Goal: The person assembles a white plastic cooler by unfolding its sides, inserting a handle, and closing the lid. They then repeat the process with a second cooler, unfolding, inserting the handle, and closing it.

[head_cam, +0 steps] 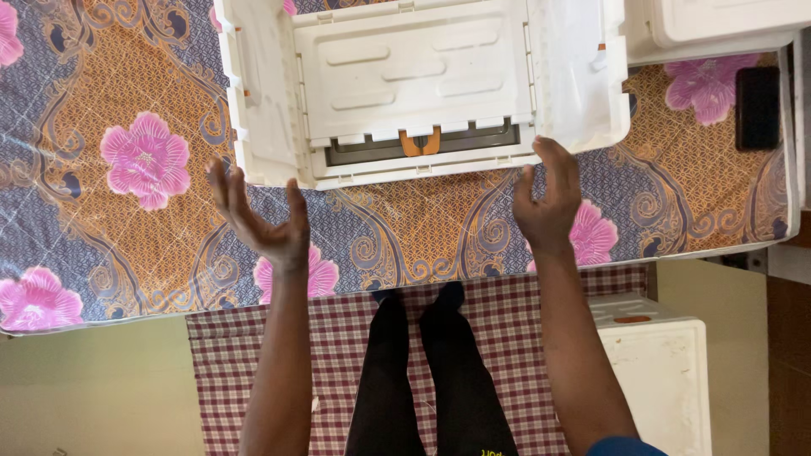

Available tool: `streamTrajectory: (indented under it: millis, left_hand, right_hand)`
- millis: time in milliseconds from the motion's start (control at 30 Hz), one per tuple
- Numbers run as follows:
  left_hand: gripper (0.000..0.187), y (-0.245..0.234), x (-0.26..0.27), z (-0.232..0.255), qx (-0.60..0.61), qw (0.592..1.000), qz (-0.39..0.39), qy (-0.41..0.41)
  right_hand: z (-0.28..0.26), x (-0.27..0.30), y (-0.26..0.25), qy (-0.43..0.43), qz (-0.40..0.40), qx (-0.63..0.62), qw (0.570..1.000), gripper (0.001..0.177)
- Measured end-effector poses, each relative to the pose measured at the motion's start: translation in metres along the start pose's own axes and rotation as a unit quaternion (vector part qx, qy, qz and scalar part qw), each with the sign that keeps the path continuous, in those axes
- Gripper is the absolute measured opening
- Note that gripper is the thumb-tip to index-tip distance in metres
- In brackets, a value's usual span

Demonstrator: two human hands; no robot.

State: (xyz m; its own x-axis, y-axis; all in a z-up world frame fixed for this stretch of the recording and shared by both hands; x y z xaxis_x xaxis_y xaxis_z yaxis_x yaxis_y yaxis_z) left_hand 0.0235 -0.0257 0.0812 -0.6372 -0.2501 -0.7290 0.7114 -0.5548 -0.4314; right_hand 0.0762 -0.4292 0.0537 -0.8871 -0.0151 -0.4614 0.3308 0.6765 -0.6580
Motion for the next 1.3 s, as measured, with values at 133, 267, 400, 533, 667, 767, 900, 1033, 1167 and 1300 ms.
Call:
streamTrajectory:
  millis: [133,267,400,533,667,767,900,1033,1167,1300]
  left_hand:
    - [0.07,0.024,0.019,0.026,0.101,0.993,-0.044,-0.041]
    - [0.077,0.061,0.024,0.032,0.194,0.97,-0.115,-0.09]
    - [0.083,0.082,0.041,0.022,0.239,0.94,-0.172,-0.171]
    - [0.082,0.097,0.045,0.005,0.246,0.928,-0.19,-0.203]
    - [0.084,0.108,0.037,-0.009,0.261,0.923,-0.195,-0.203]
    - [0.084,0.111,0.031,-0.019,0.243,0.925,-0.199,-0.213]
    - [0.085,0.119,0.023,-0.027,0.238,0.924,-0.202,-0.221]
    - [0.082,0.117,0.014,-0.027,0.22,0.935,-0.19,-0.204]
    - [0.08,0.115,-0.002,-0.02,0.204,0.947,-0.172,-0.177]
    - [0.069,0.115,-0.02,-0.016,0.208,0.952,-0.139,-0.178]
  right_hand:
    - [0.033,0.018,0.055,0.127,-0.099,-0.106,0.981,0.045]
    - [0.072,0.017,0.127,0.228,-0.159,-0.26,0.925,0.055]
    - [0.125,0.054,0.195,0.465,-0.101,-0.548,0.688,0.054]
    - [0.152,0.067,0.251,0.566,0.016,-0.613,0.551,0.037]
    - [0.149,0.067,0.275,0.604,0.105,-0.629,0.479,0.026]
    - [0.14,0.064,0.269,0.634,0.14,-0.599,0.468,0.022]
    - [0.125,0.056,0.256,0.647,0.151,-0.588,0.462,0.02]
    - [0.118,0.053,0.253,0.665,0.167,-0.576,0.445,0.019]
    - [0.115,0.04,0.249,0.649,0.169,-0.589,0.451,0.018]
    - [0.106,0.018,0.237,0.587,0.165,-0.611,0.505,0.017]
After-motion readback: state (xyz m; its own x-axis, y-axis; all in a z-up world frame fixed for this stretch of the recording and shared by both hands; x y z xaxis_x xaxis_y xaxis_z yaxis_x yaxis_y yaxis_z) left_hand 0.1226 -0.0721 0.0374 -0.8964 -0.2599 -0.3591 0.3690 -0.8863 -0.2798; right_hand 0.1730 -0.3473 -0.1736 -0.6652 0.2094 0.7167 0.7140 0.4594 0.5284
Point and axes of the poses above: each hand's wrist, its own x-axis away from the middle knuckle, its own y-axis out of the palm, z = x × y, the point moved 7 cm from there along -x, towards the middle knuckle, and after that the axes turned 1 degree about -z, right-handed, at the moved point
